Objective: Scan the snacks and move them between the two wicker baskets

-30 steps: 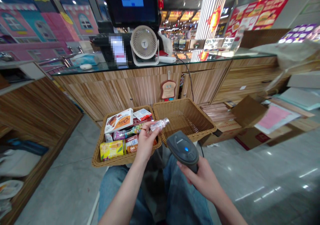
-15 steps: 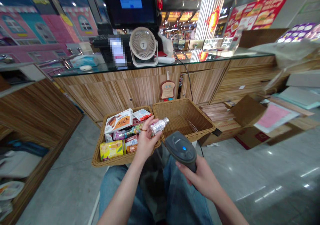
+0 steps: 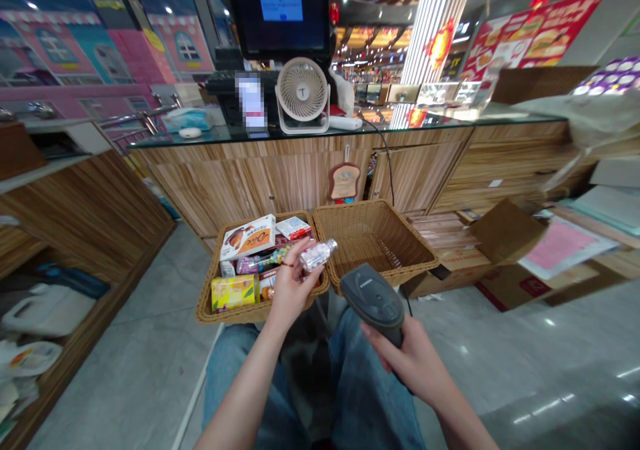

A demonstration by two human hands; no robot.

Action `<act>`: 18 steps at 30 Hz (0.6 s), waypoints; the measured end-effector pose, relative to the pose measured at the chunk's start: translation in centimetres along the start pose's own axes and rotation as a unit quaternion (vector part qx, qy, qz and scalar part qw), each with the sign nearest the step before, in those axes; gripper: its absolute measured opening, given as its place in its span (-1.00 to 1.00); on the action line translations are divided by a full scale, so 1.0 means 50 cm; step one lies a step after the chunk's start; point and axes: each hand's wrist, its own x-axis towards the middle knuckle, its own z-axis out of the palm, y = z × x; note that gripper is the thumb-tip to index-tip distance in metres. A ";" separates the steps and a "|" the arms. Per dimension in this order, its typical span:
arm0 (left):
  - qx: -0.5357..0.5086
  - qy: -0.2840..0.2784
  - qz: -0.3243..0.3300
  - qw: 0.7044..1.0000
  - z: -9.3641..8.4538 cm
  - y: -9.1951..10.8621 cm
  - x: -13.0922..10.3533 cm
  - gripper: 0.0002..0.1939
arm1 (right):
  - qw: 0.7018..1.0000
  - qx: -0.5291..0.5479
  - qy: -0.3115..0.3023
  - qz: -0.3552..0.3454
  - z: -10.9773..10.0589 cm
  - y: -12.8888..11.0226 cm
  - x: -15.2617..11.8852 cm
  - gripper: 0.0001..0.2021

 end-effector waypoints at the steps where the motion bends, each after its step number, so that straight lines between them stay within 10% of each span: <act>1: 0.023 0.014 0.005 1.000 -0.015 0.002 -0.005 -0.43 | 1.000 0.011 -0.007 0.009 0.001 0.002 0.000 -0.66; 6: 0.248 0.025 0.091 0.964 -0.136 0.016 -0.022 -0.62 | 0.999 0.021 -0.025 0.026 0.013 0.009 0.005 -0.64; 11: 0.471 -0.009 0.151 0.869 -0.247 0.006 -0.043 -0.68 | 0.999 -0.002 -0.021 0.027 0.034 0.001 0.015 -0.64; 18: 0.469 -0.016 0.161 0.868 -0.264 -0.011 -0.064 -0.70 | 0.998 -0.009 0.031 0.061 0.067 0.008 0.013 -0.65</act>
